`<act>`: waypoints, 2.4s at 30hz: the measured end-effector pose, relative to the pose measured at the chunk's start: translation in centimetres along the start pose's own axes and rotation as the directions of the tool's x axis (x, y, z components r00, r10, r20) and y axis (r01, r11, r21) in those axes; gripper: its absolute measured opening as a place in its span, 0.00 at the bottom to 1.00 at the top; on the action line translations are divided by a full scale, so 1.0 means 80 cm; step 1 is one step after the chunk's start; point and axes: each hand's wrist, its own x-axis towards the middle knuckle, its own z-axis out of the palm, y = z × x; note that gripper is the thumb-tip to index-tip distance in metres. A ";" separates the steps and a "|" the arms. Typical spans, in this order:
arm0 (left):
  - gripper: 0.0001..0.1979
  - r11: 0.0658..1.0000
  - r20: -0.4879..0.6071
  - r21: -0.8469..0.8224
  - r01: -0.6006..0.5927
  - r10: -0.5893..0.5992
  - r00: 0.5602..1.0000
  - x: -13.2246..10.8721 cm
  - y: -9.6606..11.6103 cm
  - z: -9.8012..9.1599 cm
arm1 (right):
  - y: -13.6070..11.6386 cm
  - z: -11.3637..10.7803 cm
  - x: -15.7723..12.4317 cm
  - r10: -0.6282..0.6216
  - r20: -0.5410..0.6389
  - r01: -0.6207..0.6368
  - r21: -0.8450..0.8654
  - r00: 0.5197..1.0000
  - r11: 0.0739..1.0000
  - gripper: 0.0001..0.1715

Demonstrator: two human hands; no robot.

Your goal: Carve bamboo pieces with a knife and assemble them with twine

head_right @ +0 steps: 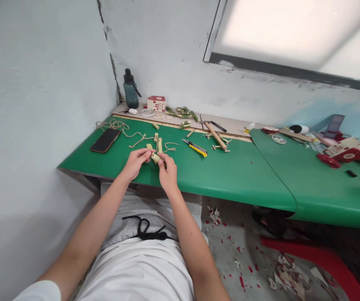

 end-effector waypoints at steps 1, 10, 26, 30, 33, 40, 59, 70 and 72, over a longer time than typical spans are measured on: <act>0.21 1.000 0.009 0.004 0.001 -0.001 1.000 -0.001 0.001 0.000 | 0.001 0.000 0.000 0.005 -0.004 -0.004 0.020 1.000 1.000 0.20; 0.18 0.999 0.047 0.039 -0.022 0.020 0.999 -0.001 0.000 0.001 | 0.004 0.000 0.002 0.019 -0.038 -0.015 0.115 0.999 0.993 0.21; 0.14 0.978 -0.009 0.208 -0.022 0.024 1.000 0.001 -0.008 0.001 | 0.006 -0.003 0.002 0.025 0.005 -0.025 0.019 1.000 0.999 0.21; 0.14 0.977 -0.013 0.213 0.000 0.002 1.000 0.005 -0.014 0.000 | 0.006 -0.004 0.003 0.024 0.016 -0.024 0.012 1.000 1.000 0.21; 0.14 0.976 -0.011 0.217 0.006 -0.004 1.000 0.006 -0.018 -0.002 | 0.006 -0.005 0.003 0.024 0.026 -0.024 0.011 0.999 1.000 0.20; 0.12 0.971 0.002 0.239 0.006 -0.007 1.000 0.007 -0.018 -0.001 | 0.010 -0.007 0.004 0.043 0.027 -0.043 -0.010 0.999 0.999 0.21; 0.13 0.970 0.062 0.231 -0.071 0.058 0.996 -0.004 -0.008 0.001 | 0.008 -0.004 0.006 0.037 -0.044 -0.035 0.029 0.998 0.999 0.20; 0.09 0.963 0.124 0.258 -0.083 0.052 0.991 -0.002 -0.012 -0.002 | 0.003 -0.005 0.008 0.047 -0.053 -0.041 0.111 0.997 0.993 0.19; 0.09 0.973 0.122 0.220 -0.068 0.042 0.992 0.000 -0.011 -0.002 | 0.004 -0.005 0.008 0.050 -0.052 -0.044 0.095 0.997 0.995 0.19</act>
